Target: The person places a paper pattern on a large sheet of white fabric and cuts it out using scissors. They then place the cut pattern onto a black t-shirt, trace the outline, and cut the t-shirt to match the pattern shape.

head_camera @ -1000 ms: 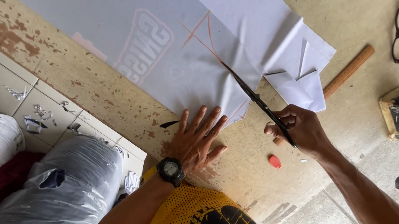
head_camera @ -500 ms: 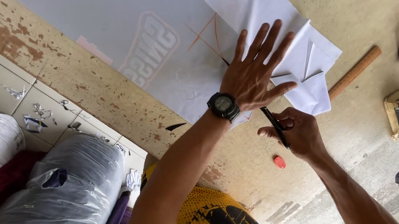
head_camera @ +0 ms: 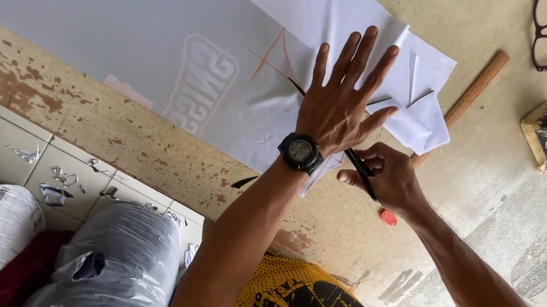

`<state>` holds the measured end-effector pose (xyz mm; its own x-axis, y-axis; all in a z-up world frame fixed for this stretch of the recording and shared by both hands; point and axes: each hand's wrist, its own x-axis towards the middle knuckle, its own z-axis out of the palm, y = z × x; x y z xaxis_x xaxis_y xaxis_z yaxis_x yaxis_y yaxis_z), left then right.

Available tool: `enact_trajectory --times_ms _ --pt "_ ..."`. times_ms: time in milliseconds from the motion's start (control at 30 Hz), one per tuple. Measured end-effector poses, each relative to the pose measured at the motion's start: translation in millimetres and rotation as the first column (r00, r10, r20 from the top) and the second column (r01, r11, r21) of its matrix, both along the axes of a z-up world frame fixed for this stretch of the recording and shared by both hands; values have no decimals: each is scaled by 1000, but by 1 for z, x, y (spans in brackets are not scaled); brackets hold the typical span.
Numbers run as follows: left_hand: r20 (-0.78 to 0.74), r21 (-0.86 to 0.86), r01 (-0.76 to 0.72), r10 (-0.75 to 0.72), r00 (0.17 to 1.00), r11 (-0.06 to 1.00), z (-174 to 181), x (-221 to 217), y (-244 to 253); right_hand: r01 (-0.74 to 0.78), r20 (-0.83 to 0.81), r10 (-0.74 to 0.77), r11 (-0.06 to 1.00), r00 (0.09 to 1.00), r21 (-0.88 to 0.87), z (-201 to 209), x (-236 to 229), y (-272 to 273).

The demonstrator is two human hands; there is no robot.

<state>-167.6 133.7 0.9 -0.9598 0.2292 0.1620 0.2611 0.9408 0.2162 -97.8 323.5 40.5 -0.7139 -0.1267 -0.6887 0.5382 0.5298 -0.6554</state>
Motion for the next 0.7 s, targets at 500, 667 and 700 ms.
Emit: enact_trajectory --times_ms 500,667,700 --pt "49 -20 182 -181 982 983 -4 -3 -21 166 -27 -164 983 986 73 -24 34 -26" --pt "34 120 206 -212 977 971 -36 -15 -30 203 -8 -204 973 979 108 -30 33 -37" --pt "38 121 218 -224 974 969 -40 -10 -29 215 -4 -216 971 976 109 -28 38 -38"
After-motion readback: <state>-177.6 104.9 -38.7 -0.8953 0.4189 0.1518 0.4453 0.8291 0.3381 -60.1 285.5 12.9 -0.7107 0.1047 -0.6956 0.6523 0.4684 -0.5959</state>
